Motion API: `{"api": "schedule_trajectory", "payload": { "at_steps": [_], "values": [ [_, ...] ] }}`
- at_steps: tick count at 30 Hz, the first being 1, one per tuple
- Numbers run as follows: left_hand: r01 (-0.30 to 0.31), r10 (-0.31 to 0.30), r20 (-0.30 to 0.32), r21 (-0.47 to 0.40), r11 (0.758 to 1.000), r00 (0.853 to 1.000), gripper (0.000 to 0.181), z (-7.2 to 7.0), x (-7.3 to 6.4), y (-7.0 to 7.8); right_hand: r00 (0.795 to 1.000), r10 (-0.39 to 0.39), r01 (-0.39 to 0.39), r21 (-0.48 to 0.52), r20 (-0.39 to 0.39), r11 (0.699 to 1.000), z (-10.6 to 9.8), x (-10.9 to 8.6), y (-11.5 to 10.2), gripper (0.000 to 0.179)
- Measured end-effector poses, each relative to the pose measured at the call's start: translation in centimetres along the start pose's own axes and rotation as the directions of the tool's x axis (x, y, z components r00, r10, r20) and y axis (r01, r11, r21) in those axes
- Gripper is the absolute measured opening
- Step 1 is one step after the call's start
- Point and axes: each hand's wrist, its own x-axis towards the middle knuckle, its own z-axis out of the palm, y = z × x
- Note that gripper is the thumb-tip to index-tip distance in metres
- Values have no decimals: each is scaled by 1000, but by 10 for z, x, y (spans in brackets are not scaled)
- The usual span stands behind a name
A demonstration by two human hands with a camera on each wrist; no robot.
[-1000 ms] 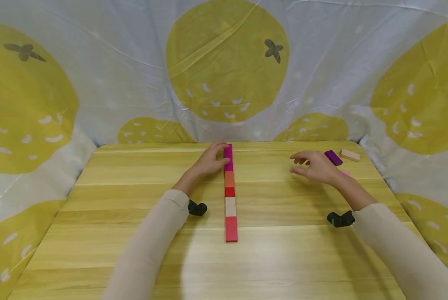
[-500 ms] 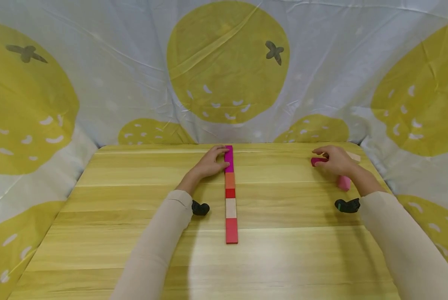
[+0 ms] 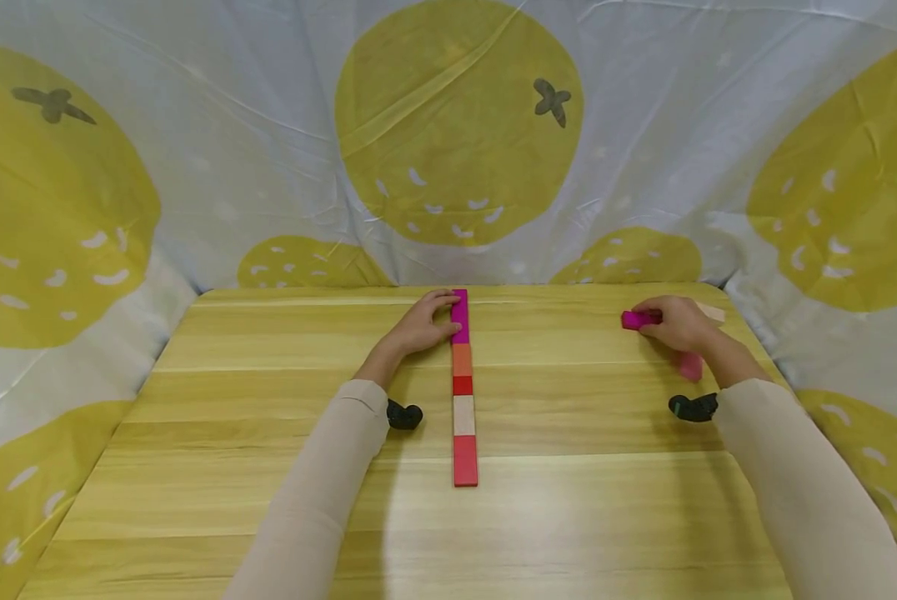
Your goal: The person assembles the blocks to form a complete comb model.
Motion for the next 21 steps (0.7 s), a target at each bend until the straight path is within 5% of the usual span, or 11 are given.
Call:
{"api": "schedule_trajectory", "payload": {
  "at_steps": [21],
  "values": [
    [-8,8,-6,-33,999,1000,58,-1,0,1,966,-248,251,36,-68,967,19,54,-77,30]
  ]
}}
